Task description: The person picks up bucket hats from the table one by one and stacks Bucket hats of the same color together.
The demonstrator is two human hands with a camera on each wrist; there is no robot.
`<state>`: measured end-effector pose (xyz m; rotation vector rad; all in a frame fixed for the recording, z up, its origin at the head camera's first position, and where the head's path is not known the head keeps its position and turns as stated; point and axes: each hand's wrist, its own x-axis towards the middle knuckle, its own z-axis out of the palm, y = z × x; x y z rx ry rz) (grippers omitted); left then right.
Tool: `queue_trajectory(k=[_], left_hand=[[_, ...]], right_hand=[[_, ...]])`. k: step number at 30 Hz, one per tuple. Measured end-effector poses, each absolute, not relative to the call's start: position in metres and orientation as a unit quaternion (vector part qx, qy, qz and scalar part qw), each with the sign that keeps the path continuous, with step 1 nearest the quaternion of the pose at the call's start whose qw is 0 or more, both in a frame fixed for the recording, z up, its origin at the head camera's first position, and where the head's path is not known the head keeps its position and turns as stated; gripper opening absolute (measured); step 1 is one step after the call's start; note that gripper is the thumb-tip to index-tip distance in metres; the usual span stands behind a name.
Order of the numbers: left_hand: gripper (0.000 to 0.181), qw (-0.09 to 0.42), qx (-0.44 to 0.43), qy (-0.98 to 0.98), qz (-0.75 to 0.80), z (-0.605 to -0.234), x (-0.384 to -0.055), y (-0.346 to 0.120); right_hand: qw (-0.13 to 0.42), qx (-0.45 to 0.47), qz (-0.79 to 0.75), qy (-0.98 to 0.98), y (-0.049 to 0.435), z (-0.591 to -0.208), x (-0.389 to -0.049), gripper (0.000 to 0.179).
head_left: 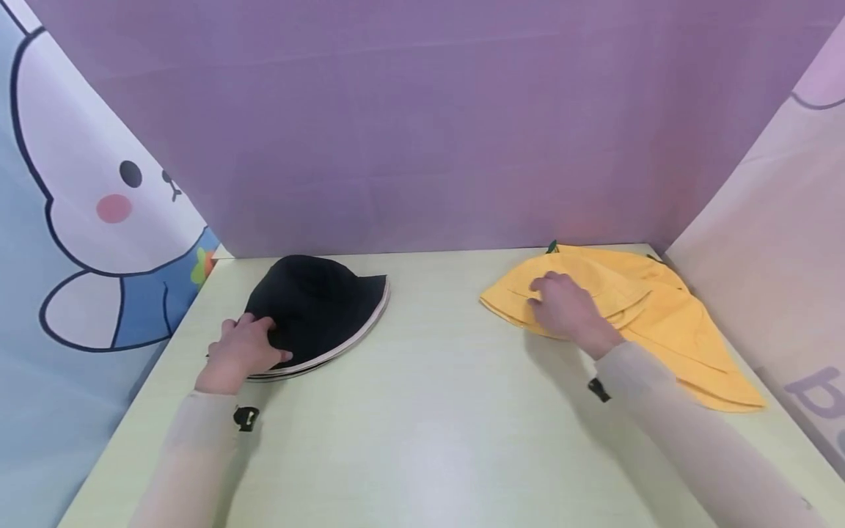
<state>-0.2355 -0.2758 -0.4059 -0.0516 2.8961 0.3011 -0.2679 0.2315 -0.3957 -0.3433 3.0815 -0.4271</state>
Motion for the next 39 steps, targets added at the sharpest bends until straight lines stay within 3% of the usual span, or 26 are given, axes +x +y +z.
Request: queue_trajectory(k=[7, 11, 18, 24, 29, 39], left_hand=[[0.074, 0.115, -0.028, 0.989, 0.092, -0.407, -0.235, -0.288], [0.071, 0.108, -0.025, 0.989, 0.094, -0.407, -0.234, -0.297], [0.071, 0.111, -0.031, 0.989, 0.093, -0.407, -0.233, -0.309], [0.071, 0.108, -0.029, 0.989, 0.095, -0.406, -0.236, -0.314], [0.068, 0.104, -0.035, 0.99, 0.091, -0.406, -0.238, -0.309], [0.046, -0.008, -0.003, 0.988, 0.154, -0.403, -0.246, -0.253]], right_hand=[[0.026, -0.034, -0.113, 0.993, 0.302, -0.389, -0.269, 0.042], [0.004, -0.008, -0.118, 0.993, 0.332, -0.388, -0.268, 0.044], [0.014, 0.017, -0.123, 0.992, 0.371, -0.389, -0.272, 0.032], [0.056, 0.049, -0.219, 0.973, 0.393, -0.391, -0.276, 0.052], [0.071, 0.092, -0.296, 0.948, 0.4, -0.396, -0.276, 0.053], [0.052, 0.107, -0.336, 0.934, 0.397, -0.401, -0.273, 0.048]])
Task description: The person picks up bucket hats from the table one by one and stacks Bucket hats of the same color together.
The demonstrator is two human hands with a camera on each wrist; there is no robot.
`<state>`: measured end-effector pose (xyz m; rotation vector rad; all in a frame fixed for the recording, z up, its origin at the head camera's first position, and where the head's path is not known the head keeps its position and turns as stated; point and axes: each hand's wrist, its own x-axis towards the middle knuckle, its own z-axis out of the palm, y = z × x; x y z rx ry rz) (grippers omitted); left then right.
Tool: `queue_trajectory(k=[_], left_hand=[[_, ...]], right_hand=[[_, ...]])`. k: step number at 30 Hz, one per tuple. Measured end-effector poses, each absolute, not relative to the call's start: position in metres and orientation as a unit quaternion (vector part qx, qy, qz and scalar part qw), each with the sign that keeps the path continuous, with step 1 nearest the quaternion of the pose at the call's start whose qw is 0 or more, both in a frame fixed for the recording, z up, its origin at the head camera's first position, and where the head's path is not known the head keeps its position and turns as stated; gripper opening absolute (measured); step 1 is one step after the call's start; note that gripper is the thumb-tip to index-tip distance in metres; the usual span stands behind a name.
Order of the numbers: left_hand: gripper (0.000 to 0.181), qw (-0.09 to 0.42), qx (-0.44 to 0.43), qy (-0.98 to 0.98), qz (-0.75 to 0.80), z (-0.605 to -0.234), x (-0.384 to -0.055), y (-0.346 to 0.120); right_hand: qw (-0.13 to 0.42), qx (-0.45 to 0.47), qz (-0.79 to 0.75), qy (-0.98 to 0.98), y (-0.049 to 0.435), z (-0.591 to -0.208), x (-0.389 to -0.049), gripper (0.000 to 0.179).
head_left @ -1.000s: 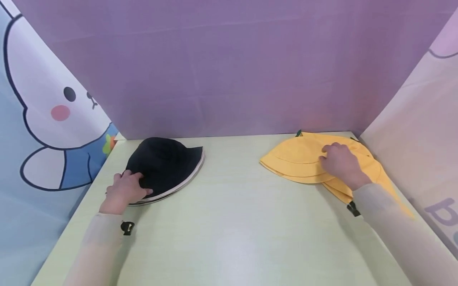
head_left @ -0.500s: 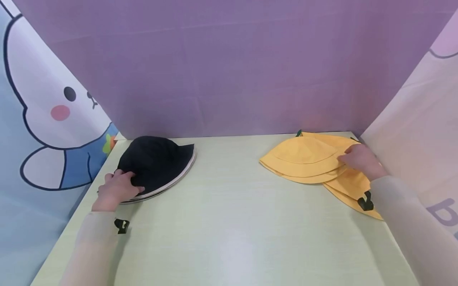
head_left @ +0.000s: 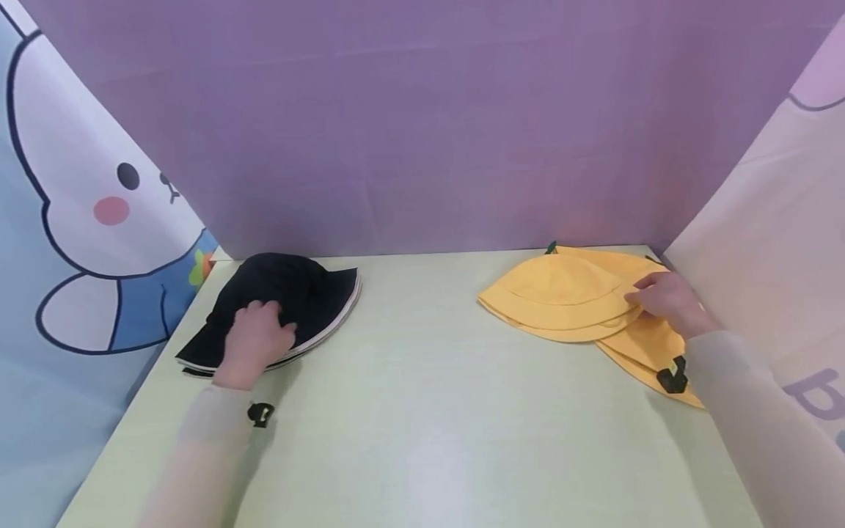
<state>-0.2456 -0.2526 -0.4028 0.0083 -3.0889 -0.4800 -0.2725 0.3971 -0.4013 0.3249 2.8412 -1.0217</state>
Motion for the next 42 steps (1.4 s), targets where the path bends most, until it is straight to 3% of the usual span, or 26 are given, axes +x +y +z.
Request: queue_trajectory(k=[5, 11, 21, 31, 42], left_hand=[[0.036, 0.047, -0.069, -0.971, -0.223, -0.395, -0.26, -0.208], [0.031, -0.003, -0.125, -0.952, -0.281, -0.399, -0.28, -0.147], [0.026, -0.061, -0.082, -0.912, -0.397, -0.422, -0.31, -0.067], [0.036, -0.1, -0.102, -0.885, -0.443, -0.445, -0.32, -0.006], [0.036, -0.082, -0.092, -0.886, -0.446, -0.433, -0.313, 0.014]], right_hand=[[0.036, 0.096, -0.351, 0.931, 0.396, -0.404, -0.274, 0.045], [0.025, 0.083, -0.358, 0.93, 0.393, -0.404, -0.27, 0.043], [0.024, 0.073, -0.352, 0.933, 0.377, -0.405, -0.269, 0.043], [0.037, 0.086, -0.363, 0.927, 0.379, -0.41, -0.272, 0.046], [0.043, 0.067, -0.378, 0.922, 0.371, -0.408, -0.268, 0.046]])
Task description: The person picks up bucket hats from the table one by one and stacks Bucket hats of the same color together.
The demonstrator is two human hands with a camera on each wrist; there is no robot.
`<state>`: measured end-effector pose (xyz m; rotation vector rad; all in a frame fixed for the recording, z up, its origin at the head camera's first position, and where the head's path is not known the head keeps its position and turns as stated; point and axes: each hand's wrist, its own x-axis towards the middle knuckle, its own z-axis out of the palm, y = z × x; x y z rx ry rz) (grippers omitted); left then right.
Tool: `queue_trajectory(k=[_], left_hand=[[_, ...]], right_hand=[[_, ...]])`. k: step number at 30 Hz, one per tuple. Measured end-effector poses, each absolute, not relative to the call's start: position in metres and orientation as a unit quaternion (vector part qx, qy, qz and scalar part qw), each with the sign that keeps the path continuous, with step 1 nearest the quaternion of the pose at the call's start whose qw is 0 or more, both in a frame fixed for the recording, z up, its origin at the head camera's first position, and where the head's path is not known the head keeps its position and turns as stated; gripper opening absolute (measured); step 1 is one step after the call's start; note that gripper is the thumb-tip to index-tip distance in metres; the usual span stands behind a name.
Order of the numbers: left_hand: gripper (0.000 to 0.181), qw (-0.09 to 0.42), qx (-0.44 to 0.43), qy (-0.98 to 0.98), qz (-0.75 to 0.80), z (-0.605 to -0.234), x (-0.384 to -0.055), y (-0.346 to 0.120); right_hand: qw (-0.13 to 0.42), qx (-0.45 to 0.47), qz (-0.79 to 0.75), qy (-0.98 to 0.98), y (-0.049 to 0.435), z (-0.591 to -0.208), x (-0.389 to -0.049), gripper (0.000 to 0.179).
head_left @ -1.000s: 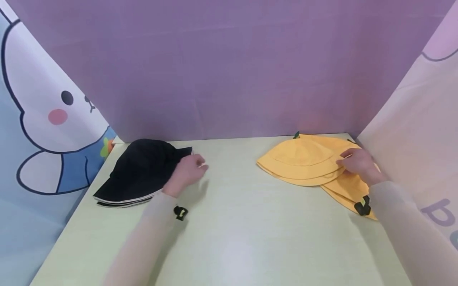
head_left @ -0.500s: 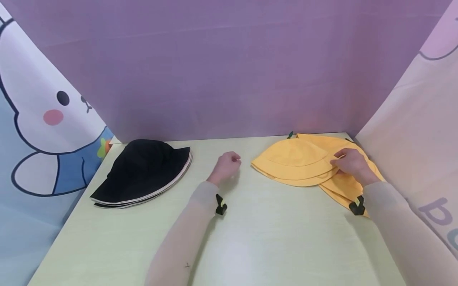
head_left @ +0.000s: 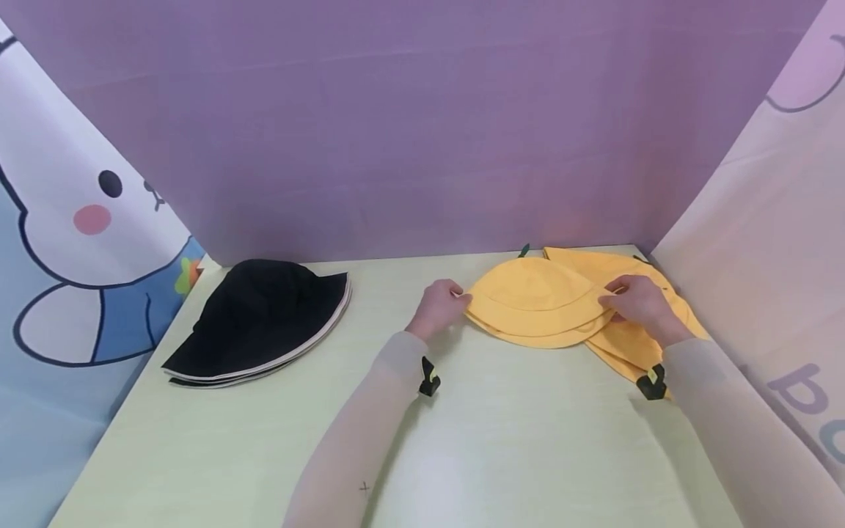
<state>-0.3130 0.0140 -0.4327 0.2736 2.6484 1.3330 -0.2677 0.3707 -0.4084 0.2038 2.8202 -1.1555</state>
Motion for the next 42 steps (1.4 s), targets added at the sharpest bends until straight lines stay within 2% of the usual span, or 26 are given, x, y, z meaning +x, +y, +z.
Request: queue_trajectory(k=[7, 21, 29, 42], left_hand=[[0.018, 0.067, 0.062, 0.89, 0.447, -0.428, -0.313, 0.004], [0.022, 0.071, 0.042, 0.885, 0.459, -0.418, -0.308, -0.05], [0.021, 0.07, 0.05, 0.908, 0.409, -0.412, -0.303, -0.089], [0.015, 0.046, 0.099, 0.941, 0.319, -0.401, -0.269, -0.149]], right_hand=[[0.056, 0.05, -0.379, 0.922, 0.356, -0.402, -0.269, 0.046], [0.075, 0.01, -0.389, 0.918, 0.313, -0.397, -0.273, 0.037], [0.096, -0.026, -0.382, 0.919, 0.281, -0.391, -0.273, 0.028], [0.132, -0.095, -0.387, 0.908, 0.236, -0.396, -0.262, 0.016]])
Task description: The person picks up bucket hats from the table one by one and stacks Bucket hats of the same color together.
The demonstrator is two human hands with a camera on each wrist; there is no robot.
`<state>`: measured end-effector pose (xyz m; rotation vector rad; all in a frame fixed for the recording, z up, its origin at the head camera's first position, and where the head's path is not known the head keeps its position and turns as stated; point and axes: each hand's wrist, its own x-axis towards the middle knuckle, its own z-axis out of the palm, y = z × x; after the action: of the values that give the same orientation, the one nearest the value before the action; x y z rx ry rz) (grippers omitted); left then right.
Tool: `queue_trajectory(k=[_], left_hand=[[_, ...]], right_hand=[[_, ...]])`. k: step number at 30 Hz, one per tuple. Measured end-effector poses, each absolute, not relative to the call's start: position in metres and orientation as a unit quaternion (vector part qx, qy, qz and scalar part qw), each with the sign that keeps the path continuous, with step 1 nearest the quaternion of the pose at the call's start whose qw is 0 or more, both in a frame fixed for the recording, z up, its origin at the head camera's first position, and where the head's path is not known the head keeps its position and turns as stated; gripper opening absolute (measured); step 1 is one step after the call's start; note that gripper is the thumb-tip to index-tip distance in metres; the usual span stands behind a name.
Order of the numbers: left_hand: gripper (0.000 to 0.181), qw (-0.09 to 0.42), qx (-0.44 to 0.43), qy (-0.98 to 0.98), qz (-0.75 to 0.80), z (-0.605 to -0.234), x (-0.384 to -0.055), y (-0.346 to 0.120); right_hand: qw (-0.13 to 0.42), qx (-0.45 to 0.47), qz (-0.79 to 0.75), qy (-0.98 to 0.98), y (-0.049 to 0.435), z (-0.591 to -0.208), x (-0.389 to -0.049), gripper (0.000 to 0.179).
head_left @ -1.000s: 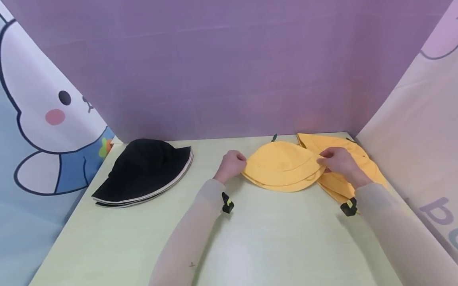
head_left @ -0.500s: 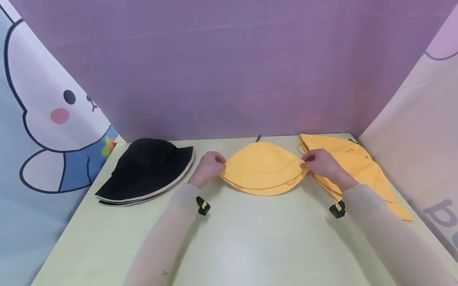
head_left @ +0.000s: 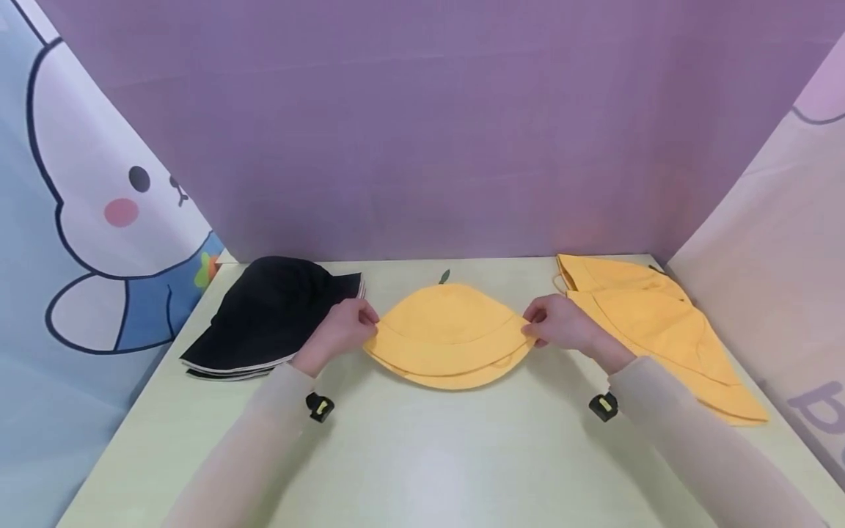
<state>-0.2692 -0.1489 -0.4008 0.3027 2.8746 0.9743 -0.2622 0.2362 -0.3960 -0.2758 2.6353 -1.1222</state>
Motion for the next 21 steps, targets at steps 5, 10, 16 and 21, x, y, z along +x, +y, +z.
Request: queue_trajectory(k=[5, 10, 16, 21], left_hand=[[0.01, 0.046, 0.133, 0.939, 0.314, -0.405, -0.256, -0.161], [0.012, 0.057, 0.144, 0.935, 0.318, -0.414, -0.25, -0.162], [0.013, 0.076, 0.149, 0.945, 0.282, -0.425, -0.247, -0.152], [0.015, 0.046, 0.186, 0.961, 0.198, -0.42, -0.242, -0.141]], right_hand=[[0.139, -0.105, -0.365, 0.915, 0.227, -0.397, -0.252, 0.014], [0.127, -0.108, -0.329, 0.929, 0.222, -0.401, -0.244, 0.009], [0.118, -0.112, -0.259, 0.952, 0.217, -0.411, -0.239, 0.007], [0.074, -0.144, -0.174, 0.971, 0.207, -0.412, -0.231, 0.019]])
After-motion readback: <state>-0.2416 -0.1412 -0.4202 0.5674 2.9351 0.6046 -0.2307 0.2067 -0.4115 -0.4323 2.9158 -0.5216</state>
